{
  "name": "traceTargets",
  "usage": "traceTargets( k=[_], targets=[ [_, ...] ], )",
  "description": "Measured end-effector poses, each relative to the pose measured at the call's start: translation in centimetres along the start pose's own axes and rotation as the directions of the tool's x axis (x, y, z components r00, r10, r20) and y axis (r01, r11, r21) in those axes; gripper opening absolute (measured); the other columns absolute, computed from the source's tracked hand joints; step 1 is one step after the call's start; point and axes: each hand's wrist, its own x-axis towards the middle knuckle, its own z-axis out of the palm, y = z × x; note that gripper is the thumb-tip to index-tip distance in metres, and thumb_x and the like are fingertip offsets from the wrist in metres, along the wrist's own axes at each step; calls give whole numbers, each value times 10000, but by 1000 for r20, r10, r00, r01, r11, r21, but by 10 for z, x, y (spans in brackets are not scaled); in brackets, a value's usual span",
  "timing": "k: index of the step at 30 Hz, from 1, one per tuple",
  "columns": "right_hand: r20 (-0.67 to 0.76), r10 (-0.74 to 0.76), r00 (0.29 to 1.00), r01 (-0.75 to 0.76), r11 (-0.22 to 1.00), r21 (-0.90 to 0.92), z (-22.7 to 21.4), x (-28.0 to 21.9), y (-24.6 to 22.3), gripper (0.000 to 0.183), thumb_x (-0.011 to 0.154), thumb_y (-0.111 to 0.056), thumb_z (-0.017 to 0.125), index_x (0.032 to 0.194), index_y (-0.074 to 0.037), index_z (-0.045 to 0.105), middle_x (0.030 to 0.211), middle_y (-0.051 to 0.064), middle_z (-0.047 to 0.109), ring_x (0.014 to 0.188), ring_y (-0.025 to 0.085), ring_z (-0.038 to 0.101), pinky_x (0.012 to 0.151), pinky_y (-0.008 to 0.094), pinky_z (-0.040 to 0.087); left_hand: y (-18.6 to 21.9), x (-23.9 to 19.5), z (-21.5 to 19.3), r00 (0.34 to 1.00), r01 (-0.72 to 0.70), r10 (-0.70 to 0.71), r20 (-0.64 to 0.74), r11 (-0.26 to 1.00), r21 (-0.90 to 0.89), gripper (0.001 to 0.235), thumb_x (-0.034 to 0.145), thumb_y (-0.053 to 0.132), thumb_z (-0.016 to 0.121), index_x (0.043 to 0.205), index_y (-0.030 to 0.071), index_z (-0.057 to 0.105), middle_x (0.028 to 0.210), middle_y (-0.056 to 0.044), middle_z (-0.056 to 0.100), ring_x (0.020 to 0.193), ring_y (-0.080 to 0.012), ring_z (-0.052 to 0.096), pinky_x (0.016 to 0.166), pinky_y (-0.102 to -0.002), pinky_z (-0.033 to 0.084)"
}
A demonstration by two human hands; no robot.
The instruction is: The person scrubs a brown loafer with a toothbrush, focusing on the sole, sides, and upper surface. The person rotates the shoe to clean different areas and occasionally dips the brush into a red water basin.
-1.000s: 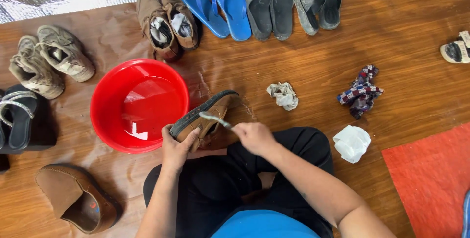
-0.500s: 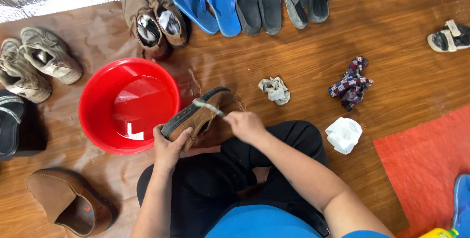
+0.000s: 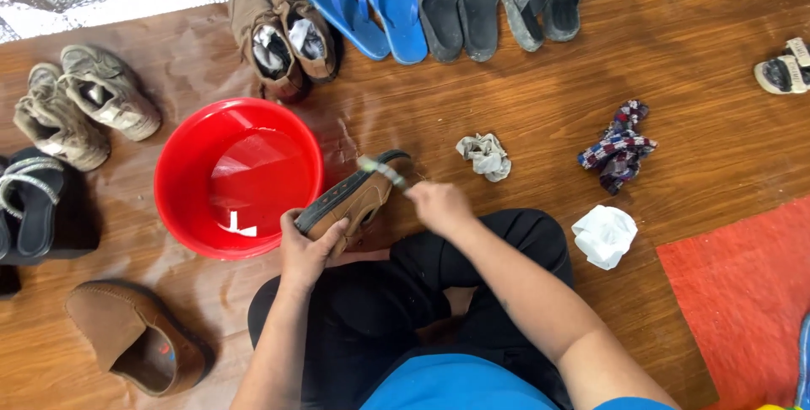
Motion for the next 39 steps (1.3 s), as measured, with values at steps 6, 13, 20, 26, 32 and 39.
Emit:
traceTargets(
  k=[6, 13, 20, 26, 32, 39],
  targets=[
    [23, 140, 990, -142, 988, 59, -8, 1, 3, 292, 1004, -355, 525, 1016, -231, 789, 905, 86, 781, 941, 336, 732, 840, 446, 584, -5, 7, -1, 999, 37, -40, 29, 997, 68, 913, 628, 473, 980, 1331, 159, 491, 1121, -240, 657, 1091, -411, 675, 905, -459, 536],
    [10, -45, 999, 43, 990, 133, 12, -14, -19, 279, 966, -395, 621, 1048, -194, 796, 935, 122, 785, 924, 349, 734, 814, 464, 589, -12, 18, 4, 994, 108, -109, 6, 989, 104, 880, 643, 556, 953, 1340, 247, 512, 1171, -224, 677, 1140, -392, 673, 964, -433, 535],
    [-60, 213, 975, -212, 977, 23, -1, -10, -10, 266, 969, -458, 610, 1060, -294, 798, 971, 34, 786, 989, 288, 724, 884, 427, 573, 11, 7, -9, 991, 117, -120, 60, 992, 51, 891, 626, 521, 965, 1333, 239, 503, 1216, -213, 671, 1195, -387, 656, 998, -444, 526],
    [112, 59, 992, -73, 989, 127, -13, -24, -68, 268, 950, -404, 648, 1064, -221, 807, 1008, 68, 794, 1001, 310, 729, 885, 424, 575, 39, -11, -18, 993, 71, -82, 81, 989, 130, 857, 646, 465, 930, 1349, 255, 488, 1318, -165, 636, 1269, -389, 612, 1083, -457, 469],
    [37, 259, 965, -262, 962, 79, -5, -11, -15, 295, 974, -438, 614, 1040, -226, 807, 972, 68, 788, 1014, 320, 717, 909, 460, 559, 33, -10, -16, 993, 74, -81, 85, 994, 85, 851, 671, 480, 925, 1359, 236, 488, 1315, -167, 627, 1278, -386, 599, 1068, -466, 493],
    [50, 146, 988, -151, 981, 119, 18, -21, -14, 327, 1008, -372, 578, 1182, -154, 748, 1009, 132, 778, 1004, 352, 722, 902, 463, 567, 8, 6, -7, 994, 102, -108, 37, 988, 120, 832, 680, 564, 909, 1348, 274, 506, 1225, -110, 664, 1200, -334, 653, 1009, -438, 515]
  ],
)
